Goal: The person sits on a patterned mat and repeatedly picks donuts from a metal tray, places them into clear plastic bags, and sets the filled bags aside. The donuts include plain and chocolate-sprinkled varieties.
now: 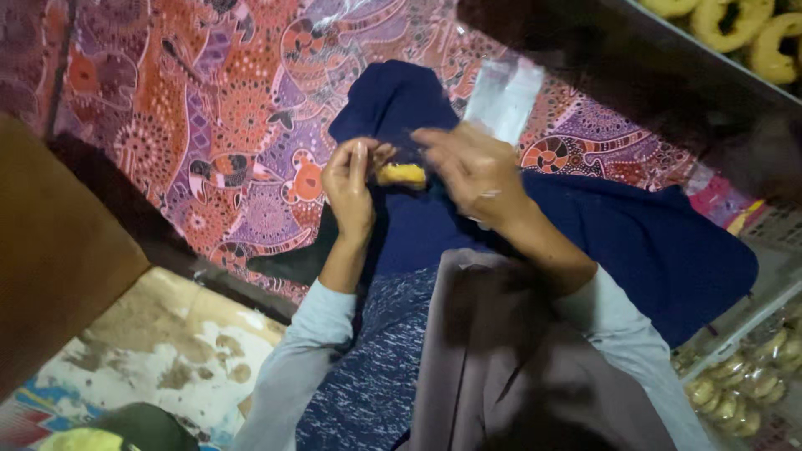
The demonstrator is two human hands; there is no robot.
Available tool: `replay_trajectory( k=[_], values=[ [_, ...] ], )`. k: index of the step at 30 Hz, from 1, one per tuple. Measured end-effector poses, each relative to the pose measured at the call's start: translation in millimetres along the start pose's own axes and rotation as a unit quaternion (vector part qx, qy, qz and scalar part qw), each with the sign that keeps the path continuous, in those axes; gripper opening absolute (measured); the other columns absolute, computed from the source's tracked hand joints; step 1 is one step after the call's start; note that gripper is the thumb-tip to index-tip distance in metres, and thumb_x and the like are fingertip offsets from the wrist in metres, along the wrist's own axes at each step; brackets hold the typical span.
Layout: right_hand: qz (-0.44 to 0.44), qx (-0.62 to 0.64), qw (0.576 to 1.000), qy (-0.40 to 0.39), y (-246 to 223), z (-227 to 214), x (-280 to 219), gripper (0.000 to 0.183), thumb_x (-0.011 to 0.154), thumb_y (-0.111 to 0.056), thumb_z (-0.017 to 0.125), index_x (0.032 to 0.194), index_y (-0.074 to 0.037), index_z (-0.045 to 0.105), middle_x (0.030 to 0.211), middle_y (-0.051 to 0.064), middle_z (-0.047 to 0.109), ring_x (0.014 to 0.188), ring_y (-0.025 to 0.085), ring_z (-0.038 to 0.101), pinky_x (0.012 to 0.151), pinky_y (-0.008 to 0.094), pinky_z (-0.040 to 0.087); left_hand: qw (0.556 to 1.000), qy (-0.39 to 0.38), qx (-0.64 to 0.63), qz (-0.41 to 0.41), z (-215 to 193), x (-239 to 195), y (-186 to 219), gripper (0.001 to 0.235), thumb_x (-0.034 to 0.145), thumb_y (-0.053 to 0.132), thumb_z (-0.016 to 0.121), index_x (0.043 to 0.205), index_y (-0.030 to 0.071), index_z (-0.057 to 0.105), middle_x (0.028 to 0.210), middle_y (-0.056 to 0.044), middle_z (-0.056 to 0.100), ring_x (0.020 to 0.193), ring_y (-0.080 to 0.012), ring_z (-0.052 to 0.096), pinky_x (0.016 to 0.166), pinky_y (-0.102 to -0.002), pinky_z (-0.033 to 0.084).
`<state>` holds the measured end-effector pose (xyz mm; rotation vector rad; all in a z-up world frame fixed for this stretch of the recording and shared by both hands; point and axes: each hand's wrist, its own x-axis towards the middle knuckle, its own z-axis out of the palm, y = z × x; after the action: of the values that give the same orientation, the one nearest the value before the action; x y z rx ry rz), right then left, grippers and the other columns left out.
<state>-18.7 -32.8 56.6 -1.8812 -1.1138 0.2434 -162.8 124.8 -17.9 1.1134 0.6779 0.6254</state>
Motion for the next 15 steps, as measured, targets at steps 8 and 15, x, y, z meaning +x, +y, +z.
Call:
replay_trajectory(
  k=[8,15],
  values=[
    [-0.124,-0.023,0.992,-0.011,-1,36,31,0.026,0.093,-0.010,0.078,0.118,-0.010,0.074,0.094,0.010,0.071,0.082,0.027,0.069,0.073,0.038,0.057,0.998,0.024,0.018,0.054,-4,13,-32,0.019,0.107,0.010,0.061,0.116,-0.006,0.064,0.105,-0.014,0.076,0.098,-0.0175,0.073,0.089,-0.029,0.059],
    [-0.215,-0.006,0.977,-0.010,30,58,42,0.042,0.094,-0.004,0.077,0.133,0.001,0.064,0.107,0.014,0.072,0.102,0.029,0.072,0.086,0.037,0.060,0.991,-0.050,0.108,0.055,3,20,-16,0.020,0.107,0.007,0.056,0.118,-0.005,0.068,0.102,-0.005,0.073,0.092,-0.0065,0.066,0.082,-0.021,0.055]
  ],
)
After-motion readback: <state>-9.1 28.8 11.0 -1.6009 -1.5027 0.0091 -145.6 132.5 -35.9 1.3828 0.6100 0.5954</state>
